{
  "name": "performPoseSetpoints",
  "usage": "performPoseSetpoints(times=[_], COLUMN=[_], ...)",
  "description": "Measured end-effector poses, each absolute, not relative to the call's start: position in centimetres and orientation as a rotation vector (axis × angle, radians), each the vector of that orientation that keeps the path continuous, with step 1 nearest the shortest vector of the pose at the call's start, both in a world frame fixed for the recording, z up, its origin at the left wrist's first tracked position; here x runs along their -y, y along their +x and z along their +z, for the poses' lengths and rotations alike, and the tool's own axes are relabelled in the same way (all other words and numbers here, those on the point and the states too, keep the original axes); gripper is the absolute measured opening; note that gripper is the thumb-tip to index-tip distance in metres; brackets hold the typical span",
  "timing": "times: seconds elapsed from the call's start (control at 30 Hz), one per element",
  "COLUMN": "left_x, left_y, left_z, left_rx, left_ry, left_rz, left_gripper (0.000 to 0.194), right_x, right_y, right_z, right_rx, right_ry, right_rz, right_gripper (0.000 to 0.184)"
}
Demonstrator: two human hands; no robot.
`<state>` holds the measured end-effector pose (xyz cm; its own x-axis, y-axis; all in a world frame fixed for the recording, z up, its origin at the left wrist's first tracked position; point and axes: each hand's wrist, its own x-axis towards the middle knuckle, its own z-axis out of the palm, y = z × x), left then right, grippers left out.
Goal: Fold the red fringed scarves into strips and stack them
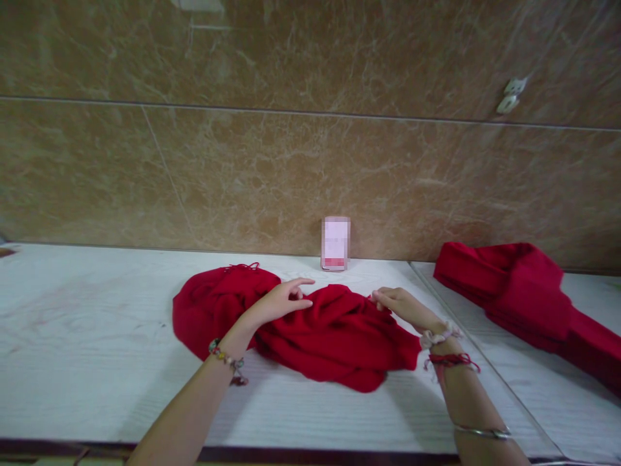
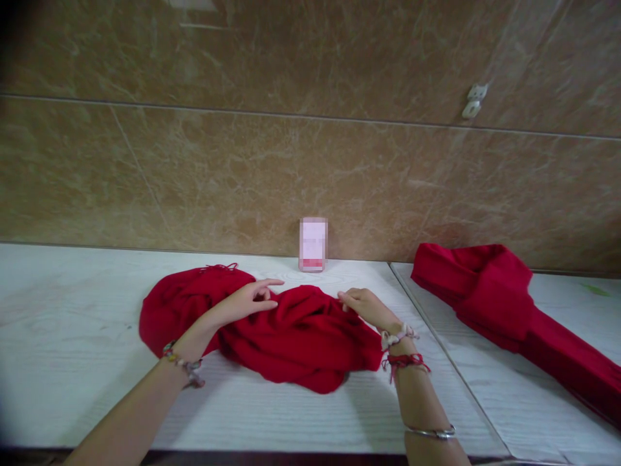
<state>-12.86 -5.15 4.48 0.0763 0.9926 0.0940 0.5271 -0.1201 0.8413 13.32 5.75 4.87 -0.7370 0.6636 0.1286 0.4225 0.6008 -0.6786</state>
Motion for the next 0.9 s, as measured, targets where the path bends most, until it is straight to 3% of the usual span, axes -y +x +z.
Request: performPoseSetpoints(times=[0.17, 0.37, 0.6, 0.8, 0.9], left_x=[6.3, 5.9, 3.8, 1.4, 1.6], left_y=[-13.4, -12.8, -10.9, -8.8, -9.4], left_z=[6.1, 5.2, 5.2, 6.9, 8.6], left_rx=[-1.288, -1.418, -1.661, -1.817, -2.049], left_ry=[1.871, 1.897, 1.787, 1.957, 1.803], left_rz=[0.643, 0.757, 1.11, 0.784, 1.146], left_gripper=[0.02, 0.038, 0.03, 0.011, 0.01], right_x=[-5.0, -4.4, -4.4, -4.3, -4.4], right_y=[12.0, 11.4, 11.1, 11.6, 12.8], right_z=[4.2, 3.4, 3.7, 4.5, 5.5], right_rx=[2.471, 2.432, 2.404, 2.113, 1.746], right_ry=[-0.872, -0.948, -0.996, -0.89, -0.883], right_rz=[0.694, 0.4, 0.397, 0.487, 0.376], right_gripper=[0.017, 0.03, 0.012, 0.012, 0.02])
